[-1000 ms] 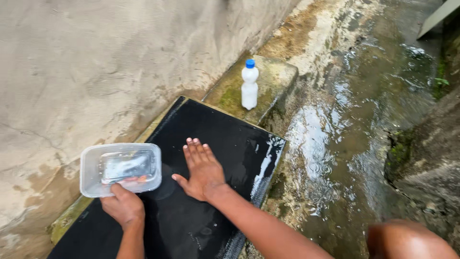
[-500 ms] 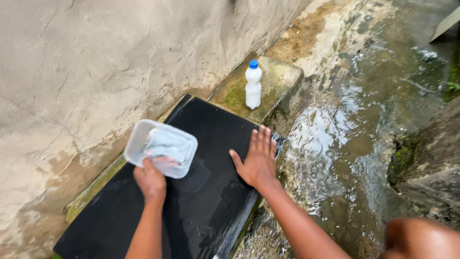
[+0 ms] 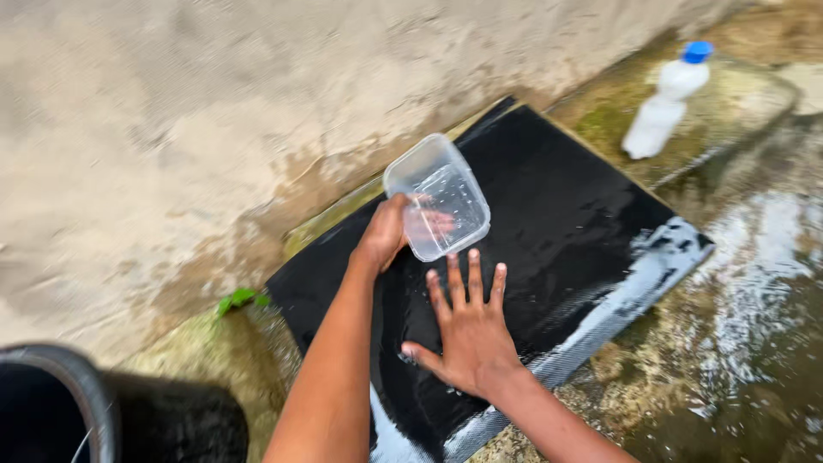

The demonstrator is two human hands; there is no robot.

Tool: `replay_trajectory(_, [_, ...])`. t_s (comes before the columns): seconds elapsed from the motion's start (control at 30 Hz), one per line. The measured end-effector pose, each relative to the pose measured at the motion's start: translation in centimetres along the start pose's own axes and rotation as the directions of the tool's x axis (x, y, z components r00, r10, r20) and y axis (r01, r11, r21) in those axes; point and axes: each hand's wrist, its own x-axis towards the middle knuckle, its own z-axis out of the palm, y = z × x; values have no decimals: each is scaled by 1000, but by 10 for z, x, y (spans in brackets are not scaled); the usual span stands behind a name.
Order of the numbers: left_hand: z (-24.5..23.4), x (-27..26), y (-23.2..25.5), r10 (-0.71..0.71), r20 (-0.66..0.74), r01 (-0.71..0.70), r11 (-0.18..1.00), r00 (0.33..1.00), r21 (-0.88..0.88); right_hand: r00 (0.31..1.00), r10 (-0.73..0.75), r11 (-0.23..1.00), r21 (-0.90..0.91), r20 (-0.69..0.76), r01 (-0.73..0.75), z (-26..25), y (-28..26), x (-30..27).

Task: The person cleans a mat by pouring water over it with a plastic container, rubbing the surface by hand, and flipping it over to wash both sides.

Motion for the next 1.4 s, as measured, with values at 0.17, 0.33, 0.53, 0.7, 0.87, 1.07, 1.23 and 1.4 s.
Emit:
replay_trajectory(0.17, [-44,-62,42,-45,-31,53,944,999,325,977,-214,934,298,23,197,3,40,3])
replay_trajectory(0.33, [-97,-120,69,43,-109,2,923,993,385,994,43,998,-42,-104,-47,19,75,55])
replay_trajectory(0.53, [-123,-150,92,177,-268,-56,913,947,405,931,-293,941,106,-219,321,32,-69,32])
replay_trajectory(0.7, [-133,-150,90,249,-339,-121,927,907,355,615,-289,851,-98,734,516,11,-187,33])
replay_trajectory(0.87, [-146,-151,84,310,-409,-190,932,859,307,894,-444,817,383,-60,431,36,-141,65])
replay_trajectory(1.07, [-142,-150,88,447,-540,-136,844,713,519,996,-70,998,-11,-53,69,65,-30,167])
replay_trajectory(1.23, [-143,-143,87,465,-577,-181,858,671,480,991,129,981,-145,-25,-131,96,-97,168])
replay_trajectory(1.4, [-134,-138,77,462,-582,-190,864,669,467,995,-93,996,2,34,93,64,-127,152])
